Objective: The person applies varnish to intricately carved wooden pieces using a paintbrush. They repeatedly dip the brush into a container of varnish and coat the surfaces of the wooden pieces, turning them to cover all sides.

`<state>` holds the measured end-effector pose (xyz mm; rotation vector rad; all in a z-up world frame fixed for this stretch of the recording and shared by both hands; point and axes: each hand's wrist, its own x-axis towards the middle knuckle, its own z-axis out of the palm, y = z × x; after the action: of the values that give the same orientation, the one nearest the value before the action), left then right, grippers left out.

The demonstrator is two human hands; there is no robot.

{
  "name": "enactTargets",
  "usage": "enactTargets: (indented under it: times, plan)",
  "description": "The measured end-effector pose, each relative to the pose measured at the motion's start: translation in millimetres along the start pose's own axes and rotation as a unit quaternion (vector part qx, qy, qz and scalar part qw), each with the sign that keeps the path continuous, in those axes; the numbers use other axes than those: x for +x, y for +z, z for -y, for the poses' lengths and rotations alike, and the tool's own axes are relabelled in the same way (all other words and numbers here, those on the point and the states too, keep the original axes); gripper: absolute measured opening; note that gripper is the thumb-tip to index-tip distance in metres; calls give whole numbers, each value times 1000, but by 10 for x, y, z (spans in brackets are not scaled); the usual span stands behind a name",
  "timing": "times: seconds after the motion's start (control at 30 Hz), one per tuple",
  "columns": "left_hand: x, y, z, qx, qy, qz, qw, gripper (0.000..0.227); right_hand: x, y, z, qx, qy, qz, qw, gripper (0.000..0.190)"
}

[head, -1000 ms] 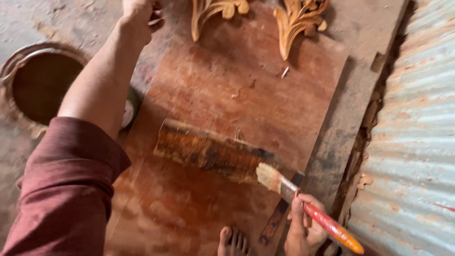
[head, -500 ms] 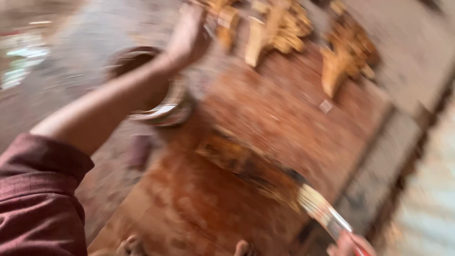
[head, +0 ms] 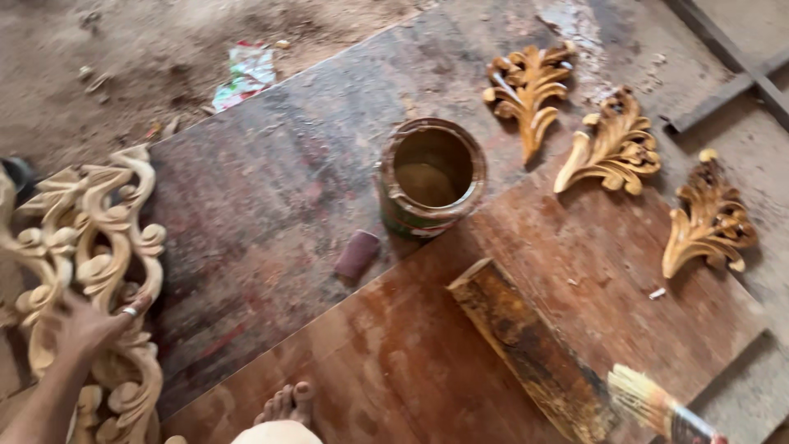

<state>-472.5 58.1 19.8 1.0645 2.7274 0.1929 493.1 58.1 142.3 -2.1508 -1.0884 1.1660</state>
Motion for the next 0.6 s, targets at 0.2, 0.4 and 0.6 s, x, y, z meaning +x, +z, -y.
enactTargets:
  times: [0.2, 0.4, 0.6]
  plan:
    - [-48, 110, 230, 54, -74, 116, 989, 90, 601, 533, 308, -110, -13, 206, 972, 32]
    - [-283, 243, -10, -11, -48, -43, 998, 91, 801, 1601, 423, -159, -52, 421, 892, 35]
    - [-541, -75, -222, -23, -69, -55, 996, 85, 347, 1683, 308, -262, -473, 300, 786, 34]
